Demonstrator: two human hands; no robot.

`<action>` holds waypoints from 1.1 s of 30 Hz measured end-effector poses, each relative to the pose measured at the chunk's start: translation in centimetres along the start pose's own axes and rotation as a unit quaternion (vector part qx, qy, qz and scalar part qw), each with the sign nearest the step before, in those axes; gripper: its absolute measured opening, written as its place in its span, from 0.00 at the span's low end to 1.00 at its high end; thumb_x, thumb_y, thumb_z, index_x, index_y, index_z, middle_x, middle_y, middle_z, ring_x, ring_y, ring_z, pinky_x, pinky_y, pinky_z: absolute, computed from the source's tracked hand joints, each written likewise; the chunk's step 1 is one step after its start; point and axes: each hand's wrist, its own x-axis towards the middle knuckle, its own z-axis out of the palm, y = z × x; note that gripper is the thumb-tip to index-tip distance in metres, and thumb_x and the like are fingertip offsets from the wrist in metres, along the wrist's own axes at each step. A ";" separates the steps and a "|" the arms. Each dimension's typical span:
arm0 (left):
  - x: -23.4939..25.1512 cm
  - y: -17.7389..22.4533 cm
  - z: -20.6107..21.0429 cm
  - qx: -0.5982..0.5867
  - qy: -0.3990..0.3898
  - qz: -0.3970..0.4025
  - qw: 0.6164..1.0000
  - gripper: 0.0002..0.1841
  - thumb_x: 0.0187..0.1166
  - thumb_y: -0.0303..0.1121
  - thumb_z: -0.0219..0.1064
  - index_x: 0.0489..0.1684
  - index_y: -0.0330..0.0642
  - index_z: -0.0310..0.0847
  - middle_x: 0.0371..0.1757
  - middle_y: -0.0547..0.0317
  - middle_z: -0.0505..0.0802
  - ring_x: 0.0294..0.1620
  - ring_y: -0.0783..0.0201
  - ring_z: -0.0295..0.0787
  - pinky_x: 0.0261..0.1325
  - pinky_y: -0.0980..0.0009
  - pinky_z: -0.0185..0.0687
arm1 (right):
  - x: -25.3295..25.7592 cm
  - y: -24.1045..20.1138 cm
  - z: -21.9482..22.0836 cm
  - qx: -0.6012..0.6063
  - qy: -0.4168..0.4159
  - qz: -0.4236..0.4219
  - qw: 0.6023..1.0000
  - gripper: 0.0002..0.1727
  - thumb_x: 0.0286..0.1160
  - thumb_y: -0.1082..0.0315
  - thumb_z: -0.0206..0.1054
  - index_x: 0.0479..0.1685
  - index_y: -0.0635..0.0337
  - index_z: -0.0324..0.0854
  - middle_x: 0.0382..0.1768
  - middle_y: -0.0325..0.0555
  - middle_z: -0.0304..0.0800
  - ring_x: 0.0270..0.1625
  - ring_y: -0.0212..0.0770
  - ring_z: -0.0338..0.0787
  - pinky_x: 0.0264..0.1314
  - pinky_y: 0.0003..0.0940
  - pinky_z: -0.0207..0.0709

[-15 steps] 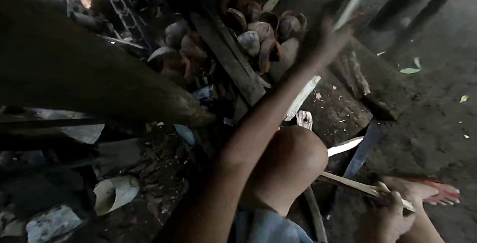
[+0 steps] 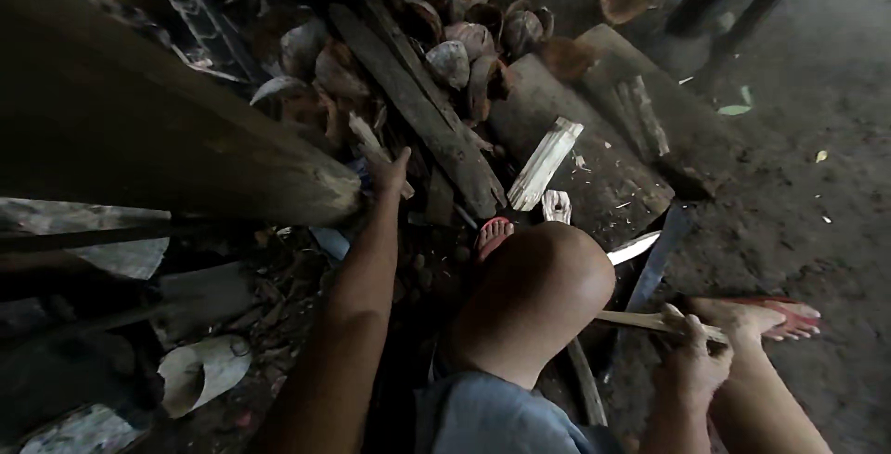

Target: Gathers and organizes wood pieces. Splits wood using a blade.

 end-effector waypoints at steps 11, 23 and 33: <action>-9.2 -7.8 8.7 0.092 -0.069 -0.048 0.992 0.49 0.77 0.52 0.74 0.94 0.40 0.50 0.80 0.33 0.78 0.80 0.40 0.77 0.82 0.45 0.72 | -0.5 0.1 -1.3 -0.060 0.016 0.000 0.998 0.44 0.78 0.56 0.73 0.91 0.57 0.55 0.70 0.59 0.78 0.60 0.48 0.88 0.57 0.49 0.87; -6.4 -4.1 7.6 0.151 -0.168 -0.118 0.967 0.27 0.88 0.44 0.61 0.80 0.37 0.73 0.76 0.36 0.83 0.78 0.43 0.79 0.80 0.44 0.74 | -1.3 1.7 -1.1 -0.095 0.005 0.026 0.995 0.44 0.76 0.55 0.74 0.89 0.62 0.57 0.72 0.64 0.78 0.64 0.50 0.87 0.62 0.48 0.85; -3.6 0.1 11.6 0.104 -0.099 -0.090 0.986 0.37 0.84 0.62 0.60 0.83 0.42 0.70 0.78 0.37 0.81 0.79 0.39 0.77 0.77 0.38 0.73 | -1.3 3.0 -0.4 -0.082 -0.003 0.025 0.996 0.44 0.73 0.55 0.75 0.88 0.60 0.59 0.67 0.60 0.81 0.58 0.48 0.88 0.55 0.48 0.87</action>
